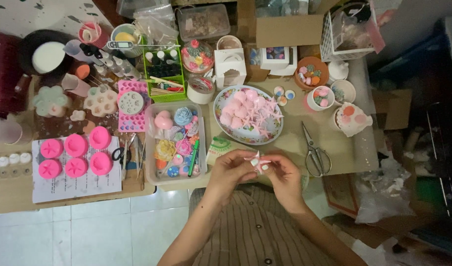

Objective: Wrapping small star-shaped candles in plastic wrap and cutting the wrap with scissors.

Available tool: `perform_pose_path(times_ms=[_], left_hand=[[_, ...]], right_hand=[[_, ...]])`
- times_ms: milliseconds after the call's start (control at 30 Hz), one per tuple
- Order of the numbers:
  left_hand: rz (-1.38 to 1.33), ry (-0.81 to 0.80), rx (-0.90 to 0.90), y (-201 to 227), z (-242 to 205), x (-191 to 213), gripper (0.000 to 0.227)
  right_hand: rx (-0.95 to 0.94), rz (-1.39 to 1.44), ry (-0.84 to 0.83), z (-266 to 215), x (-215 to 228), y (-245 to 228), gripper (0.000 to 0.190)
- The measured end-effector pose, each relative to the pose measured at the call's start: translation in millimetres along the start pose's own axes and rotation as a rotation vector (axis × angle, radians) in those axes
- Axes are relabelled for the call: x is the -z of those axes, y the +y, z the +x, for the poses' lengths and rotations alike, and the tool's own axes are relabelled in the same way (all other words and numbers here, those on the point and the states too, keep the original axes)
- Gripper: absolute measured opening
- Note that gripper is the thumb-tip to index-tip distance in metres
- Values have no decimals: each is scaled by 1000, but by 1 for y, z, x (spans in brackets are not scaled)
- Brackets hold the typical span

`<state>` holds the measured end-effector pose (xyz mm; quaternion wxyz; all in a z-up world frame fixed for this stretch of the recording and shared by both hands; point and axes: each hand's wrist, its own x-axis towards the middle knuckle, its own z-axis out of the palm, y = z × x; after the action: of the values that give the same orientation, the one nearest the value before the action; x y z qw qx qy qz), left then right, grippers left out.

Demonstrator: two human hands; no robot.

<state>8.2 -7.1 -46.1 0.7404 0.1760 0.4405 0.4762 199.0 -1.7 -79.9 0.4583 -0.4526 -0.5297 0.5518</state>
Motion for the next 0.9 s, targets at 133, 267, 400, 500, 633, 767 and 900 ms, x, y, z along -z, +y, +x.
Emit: perform_pose_path(times_ms=[133,267,400,500,633,767,900], left_hand=[[4,26,-8,-31,12,14,24],[-28,69,4,-76,33,39,22],[-84,108,-4,-104,56,51,29],[63,253,-1,-71,58,39,37],[-100,389,43,-77,46,70,31],[-116,545,14,-85,22,112,29],[-121,665,15,-79,-1,135,27]], right_hand=[[-181,12,-18,-1,5,22,21],[-365,114,-58,2,19,59,22],[-529,-101,-76,29,29,69,24],[-541,-277,-37,88,34,75,26],[-350,-292,-64,147,47,177,23],[-147,-382,-123,171,42,241,19],[-96,-523,-107,175,37,249,17]])
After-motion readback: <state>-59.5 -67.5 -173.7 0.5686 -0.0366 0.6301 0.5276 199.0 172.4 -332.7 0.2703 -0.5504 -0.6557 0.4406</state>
